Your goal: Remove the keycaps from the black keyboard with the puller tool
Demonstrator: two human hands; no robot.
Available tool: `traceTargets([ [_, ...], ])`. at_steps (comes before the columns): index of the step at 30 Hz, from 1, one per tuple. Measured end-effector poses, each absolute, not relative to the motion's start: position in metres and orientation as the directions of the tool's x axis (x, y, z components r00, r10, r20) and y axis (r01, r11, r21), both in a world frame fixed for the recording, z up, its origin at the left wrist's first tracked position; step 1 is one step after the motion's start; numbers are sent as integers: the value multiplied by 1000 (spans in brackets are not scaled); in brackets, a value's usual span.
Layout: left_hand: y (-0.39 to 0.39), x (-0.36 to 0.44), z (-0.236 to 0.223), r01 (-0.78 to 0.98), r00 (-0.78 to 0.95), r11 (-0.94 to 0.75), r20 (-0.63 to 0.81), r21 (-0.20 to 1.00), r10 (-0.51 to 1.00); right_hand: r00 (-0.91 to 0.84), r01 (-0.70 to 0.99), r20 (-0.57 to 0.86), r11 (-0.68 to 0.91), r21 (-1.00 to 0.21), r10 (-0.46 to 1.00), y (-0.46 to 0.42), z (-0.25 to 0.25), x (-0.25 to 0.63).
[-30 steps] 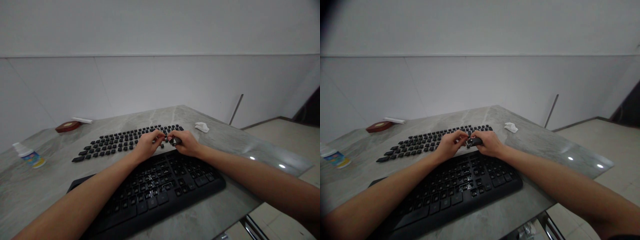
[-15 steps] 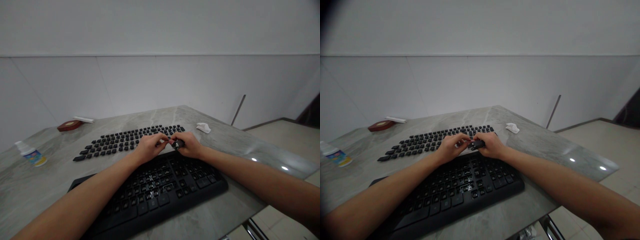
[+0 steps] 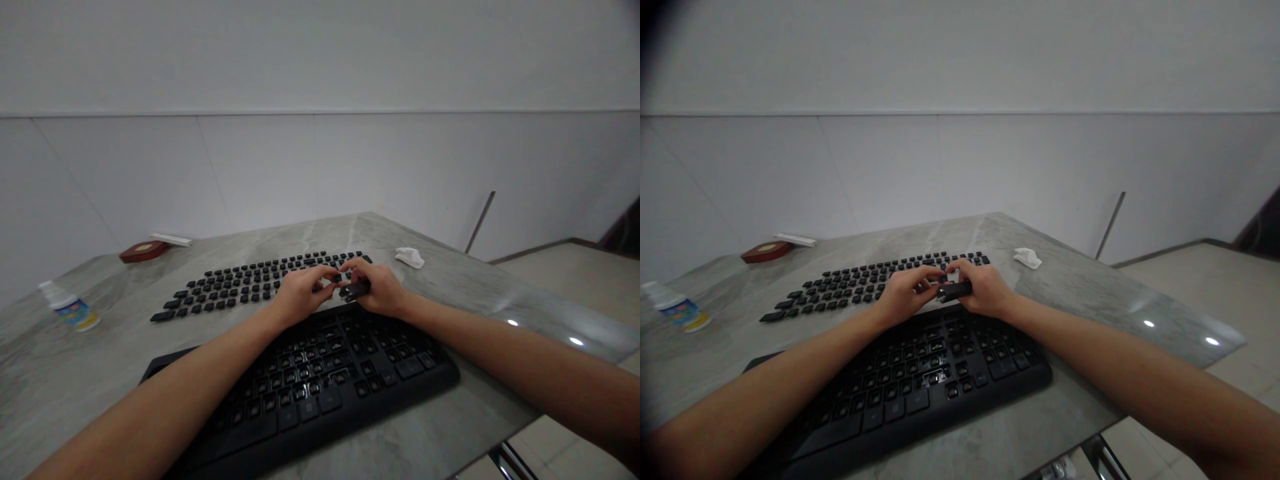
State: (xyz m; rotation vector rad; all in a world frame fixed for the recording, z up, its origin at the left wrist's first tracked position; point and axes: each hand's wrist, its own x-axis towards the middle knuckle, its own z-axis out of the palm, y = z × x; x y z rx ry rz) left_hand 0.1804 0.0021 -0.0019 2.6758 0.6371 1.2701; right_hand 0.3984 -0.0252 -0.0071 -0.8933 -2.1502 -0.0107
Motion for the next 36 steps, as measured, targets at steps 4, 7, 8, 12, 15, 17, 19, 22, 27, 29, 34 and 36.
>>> traceTargets([
  [4, 4, 180, -2, 348, 567, -894, 696, 283, 441, -435, 628, 636, 721, -294, 638, -23, -7, 400],
  [7, 5, 180, -3, 373, 570, -880, 676, 294, 467, -414, 639, 606, 691, -338, 679, -24, -6, 400],
  [8, 6, 180, -3, 381, 573, -876, 668, 296, 475, -405, 639, 595, 680, -359, 694, -25, -5, 399],
  [12, 7, 182, -6, 408, 588, -866, 641, 290, 492, -363, 627, 536, 625, -465, 763, -26, -1, 394],
  [15, 6, 183, -7, 424, 607, -867, 629, 262, 487, -337, 621, 487, 579, -529, 806, -27, 3, 390],
  [17, 6, 184, -8, 432, 619, -870, 625, 236, 476, -332, 616, 463, 561, -553, 822, -28, 4, 389],
  [19, 6, 184, -9, 441, 624, -872, 626, 212, 468, -332, 610, 445, 549, -571, 832, -28, 5, 388],
  [22, 6, 183, -9, 449, 630, -875, 629, 183, 455, -319, 606, 422, 525, -598, 849, -27, 4, 388],
  [27, 6, 183, -8, 450, 647, -880, 623, 152, 439, -298, 585, 382, 484, -651, 875, -24, 4, 389],
  [29, 7, 183, -8, 462, 649, -875, 617, 145, 445, -286, 576, 366, 464, -673, 886, -21, 4, 388],
  [34, 10, 181, -6, 529, 634, -837, 590, 141, 500, -225, 625, 327, 393, -674, 918, -18, 7, 393],
  [36, 10, 180, -4, 569, 614, -810, 582, 142, 534, -213, 662, 300, 363, -656, 930, -18, 9, 397],
])
